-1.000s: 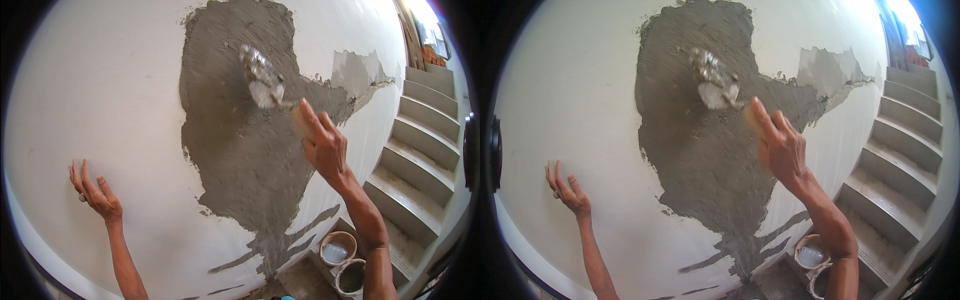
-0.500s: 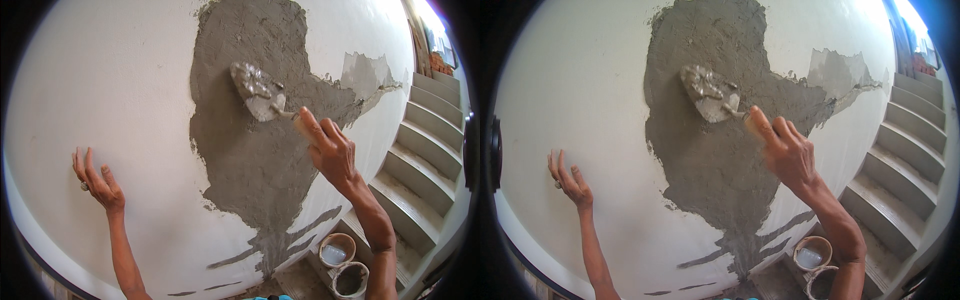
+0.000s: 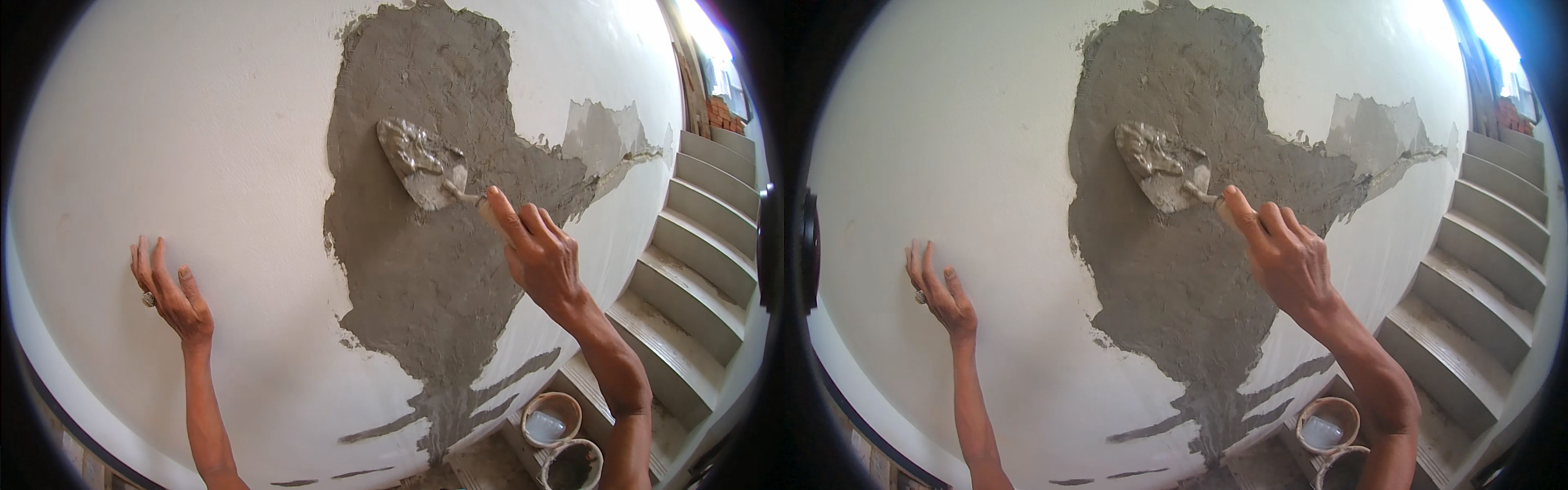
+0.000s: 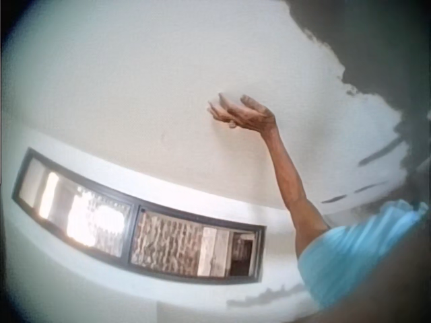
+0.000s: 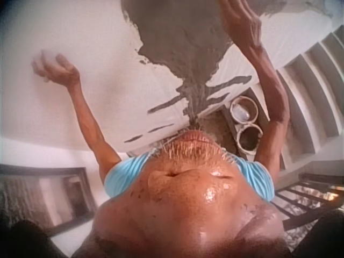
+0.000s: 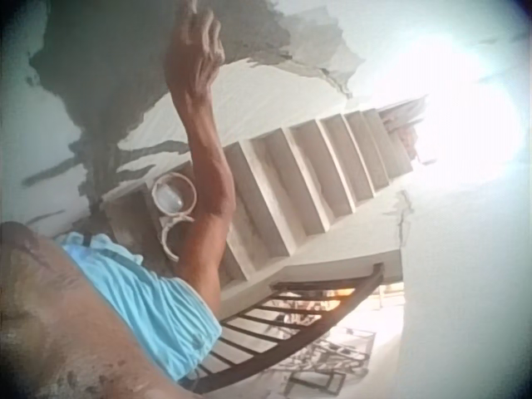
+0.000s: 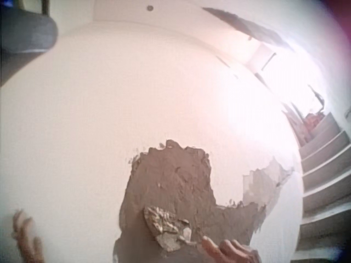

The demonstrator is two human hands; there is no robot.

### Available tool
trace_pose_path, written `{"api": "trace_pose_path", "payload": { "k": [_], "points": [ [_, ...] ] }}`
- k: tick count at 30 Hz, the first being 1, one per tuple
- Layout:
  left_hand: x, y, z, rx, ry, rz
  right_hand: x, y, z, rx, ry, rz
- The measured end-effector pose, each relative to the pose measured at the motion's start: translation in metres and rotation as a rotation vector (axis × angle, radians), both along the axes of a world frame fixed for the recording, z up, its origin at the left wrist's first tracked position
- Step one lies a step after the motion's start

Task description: The person applies wet cement plaster to a white wall using a trowel. They repeatedly scoop plaster from a bucket and spread it onto the wall surface, smoothing the material to cover the existing paint.

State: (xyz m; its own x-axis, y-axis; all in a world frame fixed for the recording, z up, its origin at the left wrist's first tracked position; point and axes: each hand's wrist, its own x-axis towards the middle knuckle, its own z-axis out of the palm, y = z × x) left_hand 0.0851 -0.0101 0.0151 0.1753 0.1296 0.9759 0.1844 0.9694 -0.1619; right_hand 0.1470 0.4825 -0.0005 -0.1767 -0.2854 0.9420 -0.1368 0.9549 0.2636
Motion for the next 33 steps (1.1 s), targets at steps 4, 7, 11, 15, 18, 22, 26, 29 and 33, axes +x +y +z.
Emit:
{"api": "trace_pose_path", "payload": {
  "k": [4,7,11,15,18,22,26,29,33],
  "points": [
    [-0.004,0.003,-0.002,0.016,0.008,-0.025,-0.003,0.014,0.018,-0.065,0.080,0.006],
    [-0.007,0.003,-0.004,0.023,-0.002,-0.038,-0.017,0.019,0.050,-0.054,0.189,-0.034],
    [-0.003,-0.001,-0.001,0.004,0.013,-0.027,-0.023,0.020,0.042,-0.022,0.141,-0.067],
    [0.000,0.003,-0.002,0.016,-0.004,-0.032,0.007,0.015,0.013,-0.041,0.021,-0.096],
    [-0.002,0.005,0.001,0.007,0.009,-0.028,0.011,0.017,0.025,-0.077,0.071,-0.056],
    [-0.005,-0.002,-0.003,0.000,0.008,-0.001,-0.014,0.012,0.056,-0.061,0.188,-0.013],
    [-0.002,-0.002,0.000,0.002,0.007,-0.001,-0.028,0.013,0.036,-0.043,0.131,-0.033],
    [-0.006,0.004,-0.003,0.031,0.008,-0.037,-0.018,0.005,-0.018,0.000,0.034,-0.030],
    [-0.005,0.000,-0.003,0.003,0.000,-0.015,0.007,-0.004,-0.077,0.025,-0.104,0.059]
  ]
}}
